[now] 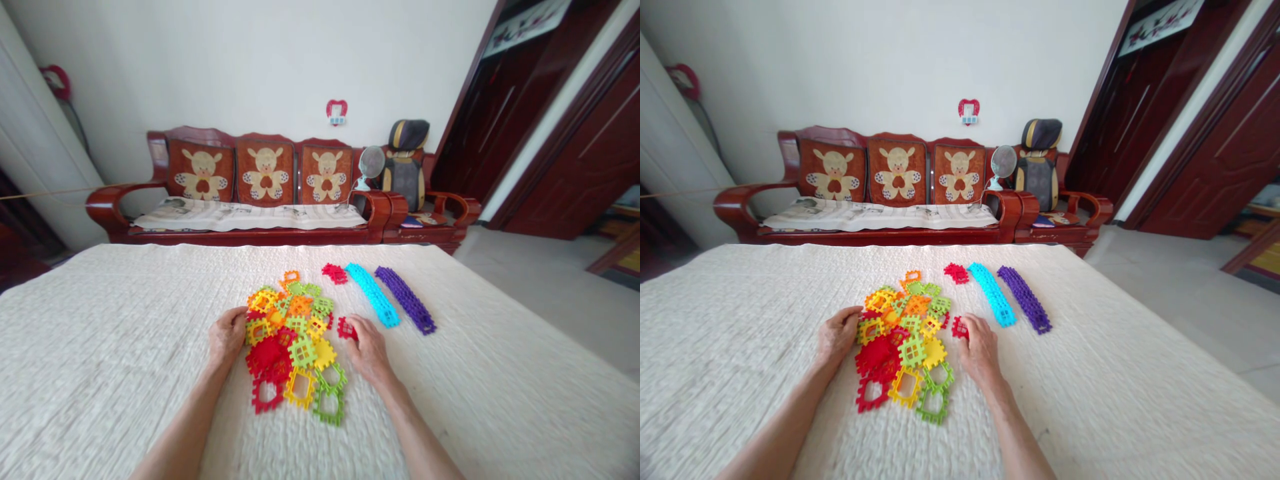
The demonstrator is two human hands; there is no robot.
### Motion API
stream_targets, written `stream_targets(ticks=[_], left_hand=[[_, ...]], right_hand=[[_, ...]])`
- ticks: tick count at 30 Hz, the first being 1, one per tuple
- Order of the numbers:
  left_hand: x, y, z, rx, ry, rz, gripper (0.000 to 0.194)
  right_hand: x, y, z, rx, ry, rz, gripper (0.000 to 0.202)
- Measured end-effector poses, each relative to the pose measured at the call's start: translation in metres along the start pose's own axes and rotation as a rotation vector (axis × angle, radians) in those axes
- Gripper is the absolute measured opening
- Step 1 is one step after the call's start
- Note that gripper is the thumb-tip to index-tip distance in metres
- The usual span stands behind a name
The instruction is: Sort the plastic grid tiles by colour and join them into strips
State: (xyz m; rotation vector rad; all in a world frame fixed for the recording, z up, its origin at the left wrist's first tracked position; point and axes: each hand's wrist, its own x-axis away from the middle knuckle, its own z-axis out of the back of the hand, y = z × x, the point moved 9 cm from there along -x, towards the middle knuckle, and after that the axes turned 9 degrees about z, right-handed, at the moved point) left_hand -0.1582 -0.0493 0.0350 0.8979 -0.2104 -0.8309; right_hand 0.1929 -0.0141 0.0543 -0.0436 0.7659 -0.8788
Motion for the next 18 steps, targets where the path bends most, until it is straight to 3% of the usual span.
stream_targets(ticks=[3, 6, 12, 15, 18], left_hand=[[0.0, 0.001, 0.001, -0.01, -0.001, 0.008, 0.028], [0.0, -0.001, 0.0, -0.005, -0.006, 0.012, 0.03], [-0.004, -0.009, -0.005, 0.025, -0.006, 0.02, 0.03], [-0.004, -0.008, -0.005, 0.015, -0.001, 0.015, 0.029], [-0.003, -0.006, -0.003, 0.005, 0.001, 0.019, 0.03]], right_hand=[[-0.002, 0.0, 0.008, -0.014, 0.072, 0.025, 0.04], [0.0, 0.003, 0.017, 0.041, 0.148, -0.066, 0.03], [-0.001, -0.003, 0.008, 0.065, 0.033, -0.075, 0.028], [-0.002, -0.005, 0.007, 0.008, 0.058, -0.019, 0.037], [0.0, -0.002, 0.012, 0.033, 0.115, -0.063, 0.039]])
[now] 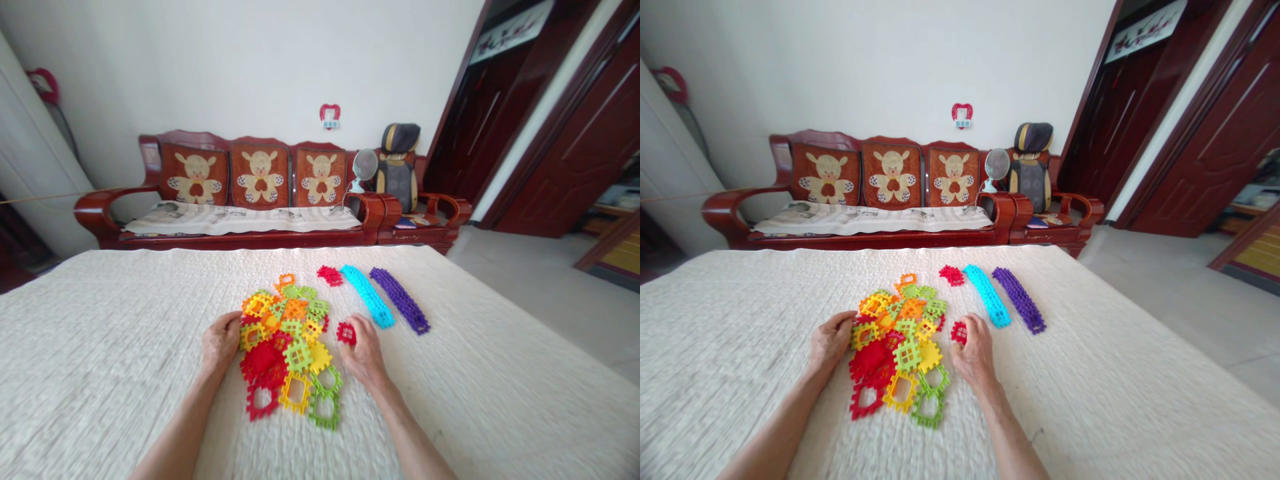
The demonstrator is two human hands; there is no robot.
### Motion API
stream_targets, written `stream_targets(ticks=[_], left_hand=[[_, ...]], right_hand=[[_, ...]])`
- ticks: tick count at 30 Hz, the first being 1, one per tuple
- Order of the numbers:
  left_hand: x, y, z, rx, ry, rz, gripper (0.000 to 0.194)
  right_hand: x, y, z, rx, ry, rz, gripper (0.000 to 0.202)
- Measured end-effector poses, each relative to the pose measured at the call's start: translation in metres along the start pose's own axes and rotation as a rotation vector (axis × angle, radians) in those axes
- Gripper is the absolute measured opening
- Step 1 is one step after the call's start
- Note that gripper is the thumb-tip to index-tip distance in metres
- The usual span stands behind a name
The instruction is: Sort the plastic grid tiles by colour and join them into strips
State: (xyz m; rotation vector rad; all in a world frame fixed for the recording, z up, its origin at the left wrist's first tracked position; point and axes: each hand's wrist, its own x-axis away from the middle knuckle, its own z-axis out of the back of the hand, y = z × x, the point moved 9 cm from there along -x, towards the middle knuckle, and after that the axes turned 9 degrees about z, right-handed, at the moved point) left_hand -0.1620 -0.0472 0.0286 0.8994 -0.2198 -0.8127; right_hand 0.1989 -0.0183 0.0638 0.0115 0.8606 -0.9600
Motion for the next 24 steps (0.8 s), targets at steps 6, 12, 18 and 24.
stream_targets(ticks=[6, 12, 18, 24], left_hand=[[0.001, 0.002, 0.001, -0.012, -0.011, -0.002, 0.03], [0.0, 0.001, -0.001, -0.016, -0.017, 0.007, 0.032], [-0.001, 0.001, -0.002, -0.004, -0.024, -0.001, 0.031], [-0.004, -0.004, -0.009, 0.014, -0.049, -0.006, 0.03]], right_hand=[[0.003, 0.004, 0.001, 0.158, -0.039, -0.09, 0.037], [0.003, 0.005, -0.002, 0.131, -0.036, -0.085, 0.044], [0.008, 0.008, -0.004, 0.122, -0.068, -0.153, 0.041], [-0.02, 0.028, -0.004, -0.02, 0.082, -0.212, 0.047]])
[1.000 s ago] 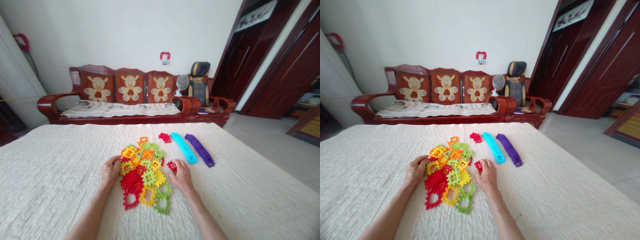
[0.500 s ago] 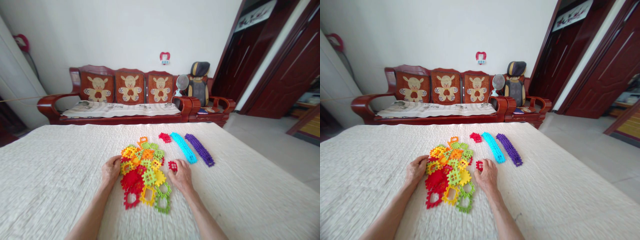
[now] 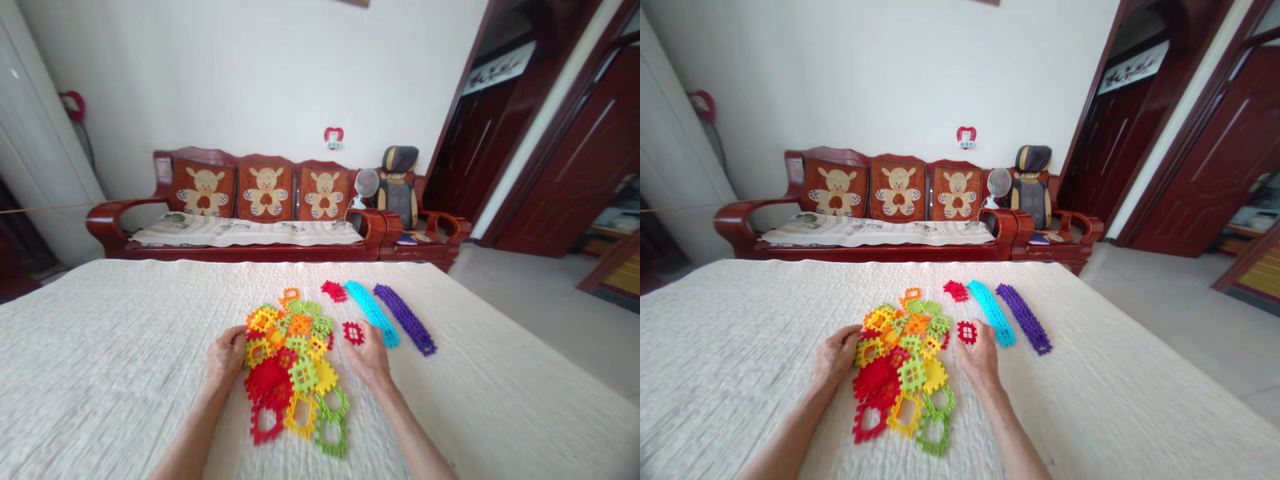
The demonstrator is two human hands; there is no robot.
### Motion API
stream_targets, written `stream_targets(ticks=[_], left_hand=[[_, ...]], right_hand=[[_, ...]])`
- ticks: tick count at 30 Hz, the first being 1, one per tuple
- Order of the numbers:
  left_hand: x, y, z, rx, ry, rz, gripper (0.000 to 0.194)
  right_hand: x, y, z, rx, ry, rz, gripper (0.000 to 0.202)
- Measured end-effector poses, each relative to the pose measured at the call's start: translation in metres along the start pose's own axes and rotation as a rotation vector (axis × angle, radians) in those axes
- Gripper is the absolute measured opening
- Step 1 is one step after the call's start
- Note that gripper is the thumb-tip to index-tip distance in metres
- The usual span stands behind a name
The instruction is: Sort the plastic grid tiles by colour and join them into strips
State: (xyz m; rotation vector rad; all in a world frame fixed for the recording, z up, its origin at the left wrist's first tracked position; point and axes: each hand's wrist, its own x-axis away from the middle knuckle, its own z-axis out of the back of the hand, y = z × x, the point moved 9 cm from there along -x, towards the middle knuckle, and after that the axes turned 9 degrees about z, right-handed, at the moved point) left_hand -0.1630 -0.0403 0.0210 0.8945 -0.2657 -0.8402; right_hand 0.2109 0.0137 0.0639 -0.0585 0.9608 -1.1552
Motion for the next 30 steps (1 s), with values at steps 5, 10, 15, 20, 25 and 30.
stream_targets(ticks=[5, 10, 15, 20, 25, 30], left_hand=[[0.001, 0.001, 0.0, 0.002, -0.009, 0.001, 0.029], [0.002, 0.003, 0.001, 0.006, 0.0, -0.008, 0.027], [0.002, 0.005, 0.003, -0.012, 0.016, -0.016, 0.026], [0.002, 0.004, 0.004, -0.042, 0.024, -0.013, 0.026], [0.002, 0.003, 0.004, -0.046, 0.031, -0.01, 0.027], [0.004, 0.008, 0.006, -0.026, 0.038, -0.035, 0.028]], right_hand=[[-0.057, 0.009, -0.034, -0.053, 0.071, 0.116, 0.047], [-0.088, 0.028, -0.072, 0.015, 0.077, 0.188, 0.044], [-0.092, 0.043, -0.082, 0.051, 0.097, 0.181, 0.044], [-0.093, 0.044, -0.084, 0.085, 0.075, 0.163, 0.042], [-0.094, 0.046, -0.087, 0.104, 0.051, 0.149, 0.041], [-0.092, 0.046, -0.085, 0.113, 0.069, 0.144, 0.044]])
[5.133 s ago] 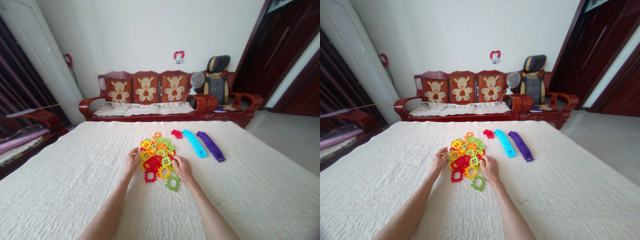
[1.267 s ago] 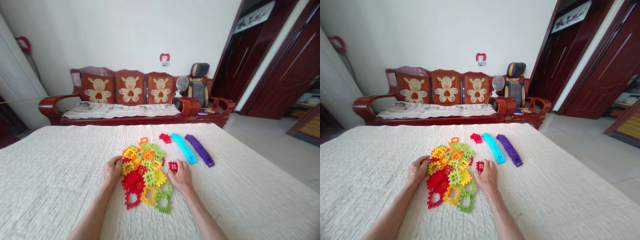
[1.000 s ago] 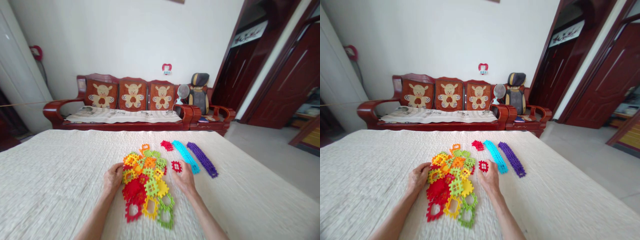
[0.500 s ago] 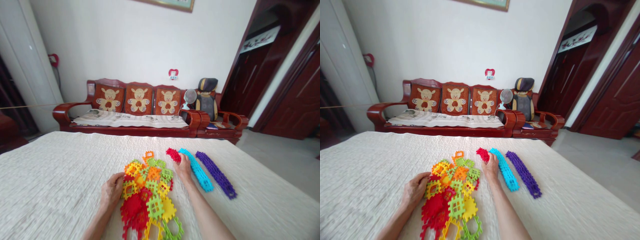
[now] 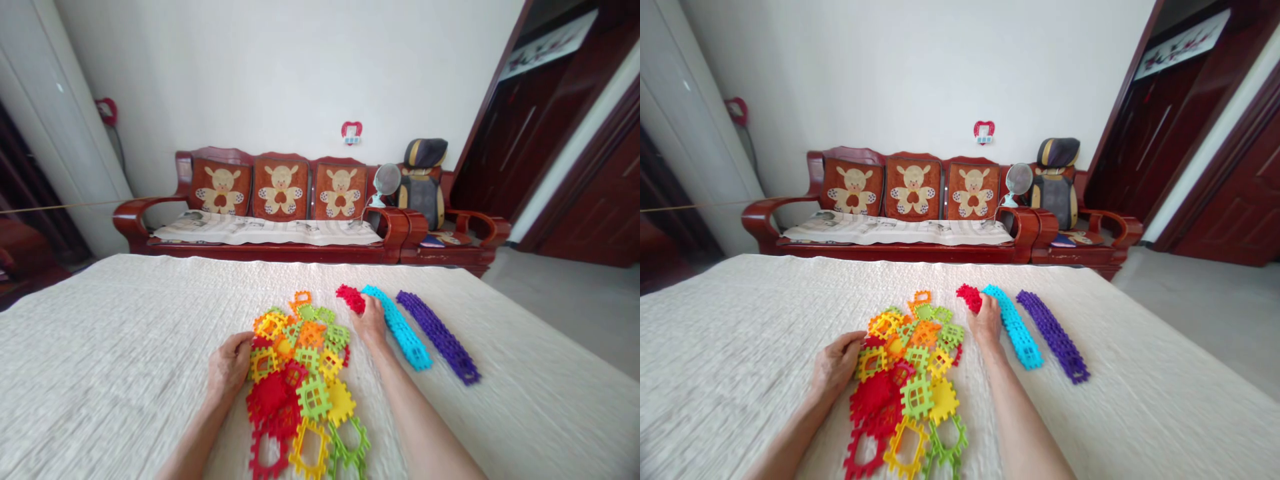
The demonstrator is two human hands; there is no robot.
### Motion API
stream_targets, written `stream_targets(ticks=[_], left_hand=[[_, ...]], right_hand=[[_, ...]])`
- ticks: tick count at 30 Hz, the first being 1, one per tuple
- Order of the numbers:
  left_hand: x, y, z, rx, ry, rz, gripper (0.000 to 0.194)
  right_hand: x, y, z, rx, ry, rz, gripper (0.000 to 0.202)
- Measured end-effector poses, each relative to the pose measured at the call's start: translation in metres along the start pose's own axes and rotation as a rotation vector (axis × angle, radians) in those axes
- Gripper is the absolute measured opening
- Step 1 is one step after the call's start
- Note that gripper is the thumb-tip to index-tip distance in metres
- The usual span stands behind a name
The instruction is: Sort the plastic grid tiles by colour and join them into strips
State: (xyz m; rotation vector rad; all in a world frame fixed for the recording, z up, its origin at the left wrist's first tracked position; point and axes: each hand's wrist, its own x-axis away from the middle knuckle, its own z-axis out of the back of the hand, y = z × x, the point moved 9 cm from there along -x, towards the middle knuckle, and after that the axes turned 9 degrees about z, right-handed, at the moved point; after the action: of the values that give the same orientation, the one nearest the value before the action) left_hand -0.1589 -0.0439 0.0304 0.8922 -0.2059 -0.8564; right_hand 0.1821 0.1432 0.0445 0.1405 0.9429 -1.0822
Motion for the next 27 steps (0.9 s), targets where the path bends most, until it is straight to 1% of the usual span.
stream_targets(ticks=[4, 6, 8, 10, 11, 15, 16, 18, 20, 22, 27], left_hand=[[0.0, -0.001, 0.0, -0.001, -0.003, 0.014, 0.029], [0.0, -0.001, -0.001, -0.003, -0.005, 0.014, 0.03], [0.0, -0.001, -0.002, -0.006, -0.005, 0.011, 0.03], [0.0, 0.0, -0.002, -0.009, -0.005, 0.01, 0.03], [0.0, 0.0, -0.002, -0.011, -0.006, 0.01, 0.03], [-0.001, -0.001, -0.006, -0.001, -0.02, -0.002, 0.029], [-0.001, -0.001, -0.007, 0.003, -0.024, -0.006, 0.029], [-0.002, -0.002, -0.008, 0.008, -0.03, -0.006, 0.029], [-0.002, -0.003, -0.008, 0.011, -0.036, 0.004, 0.028], [-0.002, -0.003, -0.008, 0.018, -0.042, 0.015, 0.027], [-0.001, -0.001, -0.007, 0.026, -0.037, 0.001, 0.028]], right_hand=[[0.0, -0.016, 0.012, -0.053, 0.062, 0.075, 0.041], [0.001, -0.026, 0.02, -0.114, 0.091, 0.115, 0.034], [0.004, -0.034, 0.026, -0.177, 0.077, 0.135, 0.025], [0.008, -0.039, 0.031, -0.208, 0.003, 0.143, 0.017], [0.012, -0.04, 0.033, -0.211, -0.059, 0.15, 0.014], [0.033, -0.05, 0.038, -0.234, -0.384, 0.213, 0.011], [0.039, -0.053, 0.04, -0.243, -0.451, 0.23, 0.012], [0.05, -0.06, 0.043, -0.26, -0.546, 0.25, 0.025], [0.058, -0.067, 0.044, -0.26, -0.582, 0.252, 0.039], [0.061, -0.072, 0.043, -0.245, -0.566, 0.244, 0.044], [0.062, -0.079, 0.037, -0.286, -0.509, 0.283, 0.036]])
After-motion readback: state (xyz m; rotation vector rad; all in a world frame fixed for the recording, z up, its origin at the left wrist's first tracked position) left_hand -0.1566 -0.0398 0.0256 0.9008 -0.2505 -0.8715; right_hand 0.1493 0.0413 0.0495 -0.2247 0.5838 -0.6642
